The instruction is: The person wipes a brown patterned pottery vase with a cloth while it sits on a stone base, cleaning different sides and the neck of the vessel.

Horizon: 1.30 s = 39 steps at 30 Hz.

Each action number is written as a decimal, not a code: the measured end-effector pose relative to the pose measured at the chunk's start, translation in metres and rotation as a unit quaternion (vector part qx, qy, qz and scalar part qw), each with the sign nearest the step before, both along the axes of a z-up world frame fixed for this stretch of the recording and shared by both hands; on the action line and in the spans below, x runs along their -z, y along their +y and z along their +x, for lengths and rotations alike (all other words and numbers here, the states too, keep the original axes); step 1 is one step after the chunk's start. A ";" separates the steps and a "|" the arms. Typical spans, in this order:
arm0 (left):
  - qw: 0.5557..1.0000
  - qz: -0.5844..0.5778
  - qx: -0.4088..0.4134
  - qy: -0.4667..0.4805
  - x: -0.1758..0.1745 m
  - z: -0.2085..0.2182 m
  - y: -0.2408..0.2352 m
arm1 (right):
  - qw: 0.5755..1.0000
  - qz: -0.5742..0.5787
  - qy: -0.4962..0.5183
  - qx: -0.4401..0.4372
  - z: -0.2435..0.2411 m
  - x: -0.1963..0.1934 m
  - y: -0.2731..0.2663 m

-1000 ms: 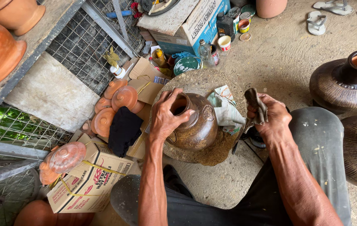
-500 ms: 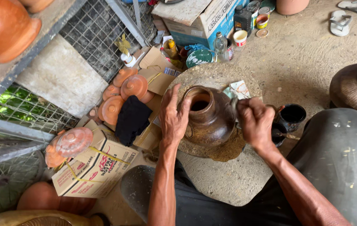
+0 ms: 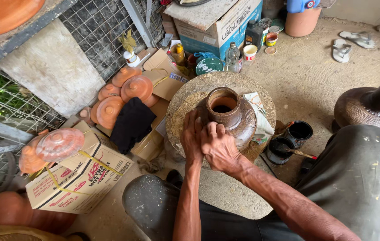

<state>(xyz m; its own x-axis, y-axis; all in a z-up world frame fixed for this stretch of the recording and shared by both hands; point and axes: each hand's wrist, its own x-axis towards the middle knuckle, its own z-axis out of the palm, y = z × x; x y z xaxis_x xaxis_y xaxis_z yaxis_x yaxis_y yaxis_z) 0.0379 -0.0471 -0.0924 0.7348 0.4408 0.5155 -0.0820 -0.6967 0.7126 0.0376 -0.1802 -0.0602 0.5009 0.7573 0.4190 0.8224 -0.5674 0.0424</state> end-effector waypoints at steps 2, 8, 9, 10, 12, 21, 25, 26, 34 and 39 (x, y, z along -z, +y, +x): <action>1.000 -0.017 0.014 -0.004 -0.005 -0.007 -0.003 | 0.998 0.049 0.026 0.016 -0.005 -0.009 0.001; 0.999 -0.018 0.024 -0.042 -0.018 -0.017 -0.011 | 0.978 0.206 -0.026 0.016 -0.001 -0.009 -0.070; 0.998 -0.018 0.026 -0.045 -0.018 -0.017 -0.012 | 0.978 0.205 -0.029 0.017 0.004 -0.007 -0.071; 0.999 -0.029 0.019 -0.033 -0.018 -0.016 -0.013 | 0.969 0.241 0.026 0.052 0.010 -0.006 -0.072; 0.999 -0.038 0.016 -0.021 -0.017 -0.016 -0.014 | 0.953 0.278 0.079 0.091 0.027 -0.006 -0.073; 0.992 0.116 -0.015 -0.056 -0.064 -0.011 -0.031 | 0.758 0.570 0.293 0.122 0.045 -0.016 -0.050; 0.993 -0.045 0.088 -0.070 -0.086 0.004 -0.052 | 0.715 0.609 0.323 0.114 0.029 -0.029 -0.041; 0.988 -0.124 0.086 -0.032 -0.088 0.003 -0.056 | 0.682 0.638 0.348 0.081 0.032 -0.036 -0.043; 0.988 -0.104 0.074 -0.082 -0.067 0.014 -0.053 | 0.748 0.653 0.121 0.000 0.001 -0.047 -0.027; 0.980 -0.155 0.098 -0.083 -0.069 0.013 -0.057 | 0.695 0.688 0.198 0.068 0.004 -0.038 -0.019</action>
<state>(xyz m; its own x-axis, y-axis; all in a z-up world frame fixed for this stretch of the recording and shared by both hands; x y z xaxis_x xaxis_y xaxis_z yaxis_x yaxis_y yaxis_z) 0.0512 -0.1040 -0.0235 0.7383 0.4544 0.4984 -0.3250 -0.4079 0.8532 0.0417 -0.1990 -0.0217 0.8107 -0.2888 0.5093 0.5503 0.0790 -0.8312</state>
